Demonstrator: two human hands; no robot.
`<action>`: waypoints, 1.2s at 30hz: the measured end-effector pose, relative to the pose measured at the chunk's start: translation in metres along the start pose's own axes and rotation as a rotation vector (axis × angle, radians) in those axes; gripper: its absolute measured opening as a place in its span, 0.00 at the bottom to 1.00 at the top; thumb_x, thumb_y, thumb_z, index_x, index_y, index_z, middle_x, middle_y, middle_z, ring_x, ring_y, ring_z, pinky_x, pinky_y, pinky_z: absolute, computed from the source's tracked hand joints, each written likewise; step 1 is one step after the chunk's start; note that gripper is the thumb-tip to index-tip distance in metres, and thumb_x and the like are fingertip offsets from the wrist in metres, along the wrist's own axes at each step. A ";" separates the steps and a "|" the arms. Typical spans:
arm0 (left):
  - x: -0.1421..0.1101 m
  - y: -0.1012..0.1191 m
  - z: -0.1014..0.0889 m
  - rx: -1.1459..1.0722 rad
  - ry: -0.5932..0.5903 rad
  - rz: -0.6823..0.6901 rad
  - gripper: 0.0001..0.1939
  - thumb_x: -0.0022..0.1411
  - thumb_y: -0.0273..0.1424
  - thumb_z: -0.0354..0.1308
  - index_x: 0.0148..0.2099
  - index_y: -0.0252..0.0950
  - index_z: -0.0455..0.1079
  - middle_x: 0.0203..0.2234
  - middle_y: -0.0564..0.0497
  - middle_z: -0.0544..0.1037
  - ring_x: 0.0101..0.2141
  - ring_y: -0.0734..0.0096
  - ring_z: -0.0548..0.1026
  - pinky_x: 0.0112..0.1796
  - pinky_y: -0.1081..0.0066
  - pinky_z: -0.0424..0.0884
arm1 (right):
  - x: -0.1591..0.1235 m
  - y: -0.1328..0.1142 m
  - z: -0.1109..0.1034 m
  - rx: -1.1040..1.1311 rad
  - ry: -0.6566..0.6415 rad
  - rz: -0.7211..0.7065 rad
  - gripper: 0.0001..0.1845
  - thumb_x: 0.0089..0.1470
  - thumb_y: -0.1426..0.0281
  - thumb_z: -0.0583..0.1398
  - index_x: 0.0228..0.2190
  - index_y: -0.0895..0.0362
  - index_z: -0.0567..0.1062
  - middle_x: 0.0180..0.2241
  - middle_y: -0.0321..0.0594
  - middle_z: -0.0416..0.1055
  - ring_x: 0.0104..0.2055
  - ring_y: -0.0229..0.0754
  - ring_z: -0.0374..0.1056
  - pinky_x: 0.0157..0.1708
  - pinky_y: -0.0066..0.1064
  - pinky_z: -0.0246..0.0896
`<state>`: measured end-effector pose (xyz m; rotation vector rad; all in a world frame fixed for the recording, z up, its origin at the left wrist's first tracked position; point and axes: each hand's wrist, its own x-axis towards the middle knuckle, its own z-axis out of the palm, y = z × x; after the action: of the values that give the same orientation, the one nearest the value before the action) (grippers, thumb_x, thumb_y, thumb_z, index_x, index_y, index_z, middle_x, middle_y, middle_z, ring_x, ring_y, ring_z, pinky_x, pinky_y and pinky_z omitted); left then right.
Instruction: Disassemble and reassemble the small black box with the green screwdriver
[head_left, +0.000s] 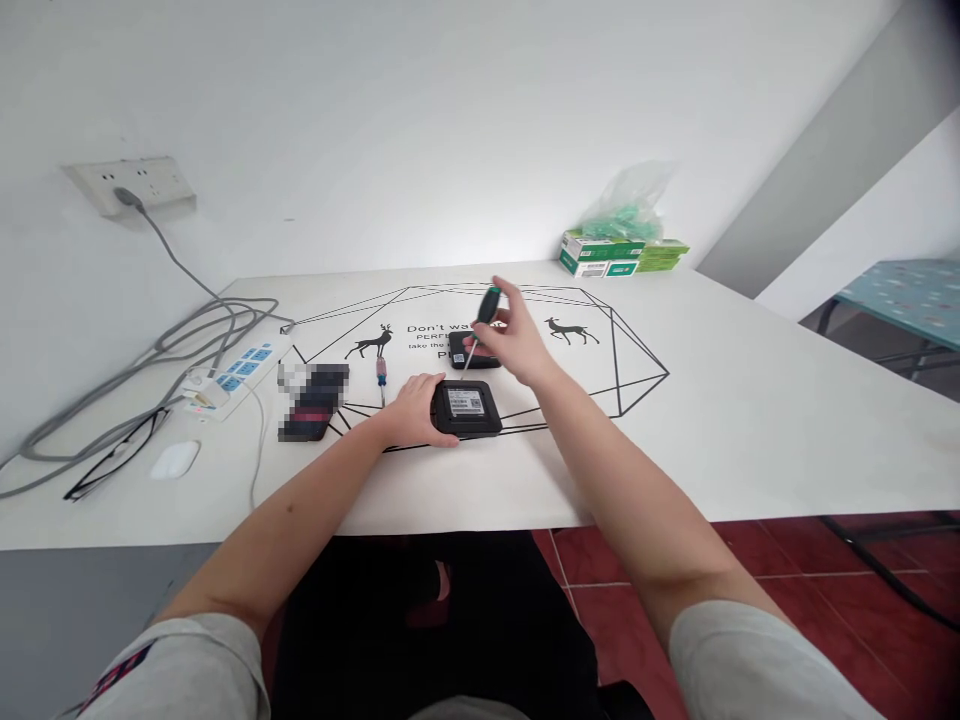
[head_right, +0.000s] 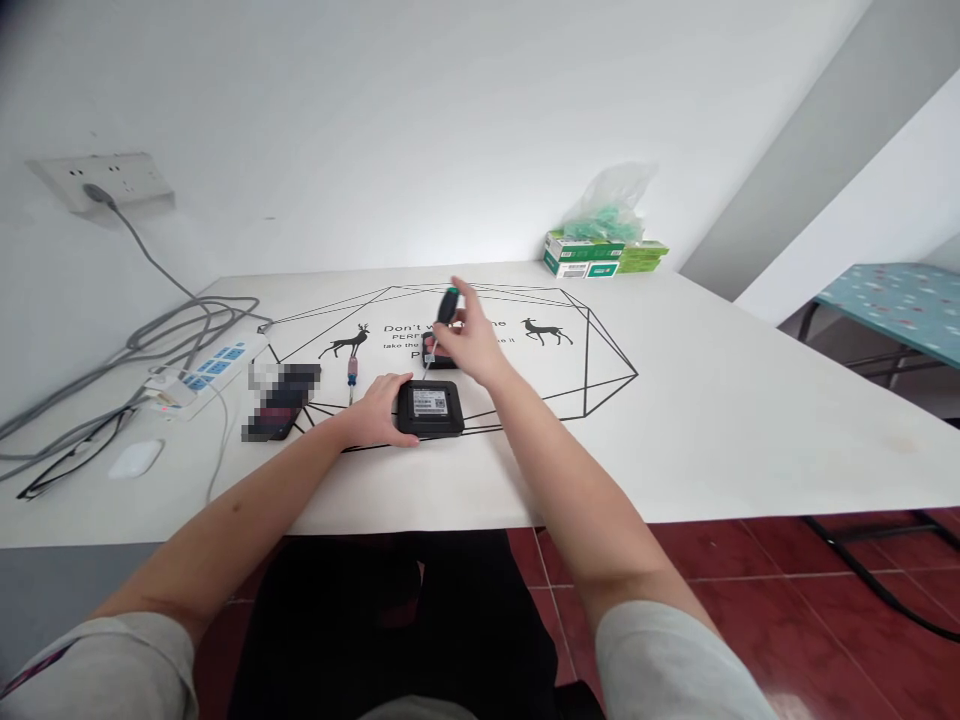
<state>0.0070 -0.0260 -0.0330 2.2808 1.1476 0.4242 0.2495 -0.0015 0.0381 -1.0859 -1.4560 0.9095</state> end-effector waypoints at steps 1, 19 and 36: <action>0.002 -0.001 0.002 0.037 -0.002 0.013 0.67 0.44 0.58 0.78 0.78 0.39 0.56 0.69 0.32 0.65 0.71 0.28 0.60 0.71 0.35 0.57 | -0.001 -0.001 0.009 -0.073 -0.039 -0.069 0.45 0.60 0.67 0.61 0.74 0.45 0.54 0.47 0.41 0.77 0.37 0.45 0.82 0.45 0.47 0.85; 0.010 -0.006 -0.003 0.092 -0.071 0.117 0.72 0.45 0.72 0.70 0.78 0.33 0.55 0.71 0.26 0.64 0.70 0.22 0.60 0.70 0.34 0.55 | -0.010 0.029 0.048 -0.396 -0.167 -0.499 0.34 0.62 0.67 0.60 0.68 0.51 0.65 0.53 0.47 0.75 0.45 0.48 0.75 0.45 0.44 0.79; 0.011 -0.006 -0.007 0.133 -0.077 0.096 0.66 0.45 0.72 0.69 0.73 0.35 0.61 0.67 0.30 0.67 0.68 0.26 0.62 0.69 0.37 0.58 | -0.012 0.033 0.053 -0.162 -0.109 -0.599 0.27 0.76 0.49 0.48 0.64 0.48 0.71 0.56 0.48 0.77 0.54 0.49 0.75 0.60 0.52 0.75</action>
<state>0.0059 -0.0117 -0.0310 2.4522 1.0598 0.3008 0.2024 -0.0025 -0.0050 -0.6502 -1.8306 0.4333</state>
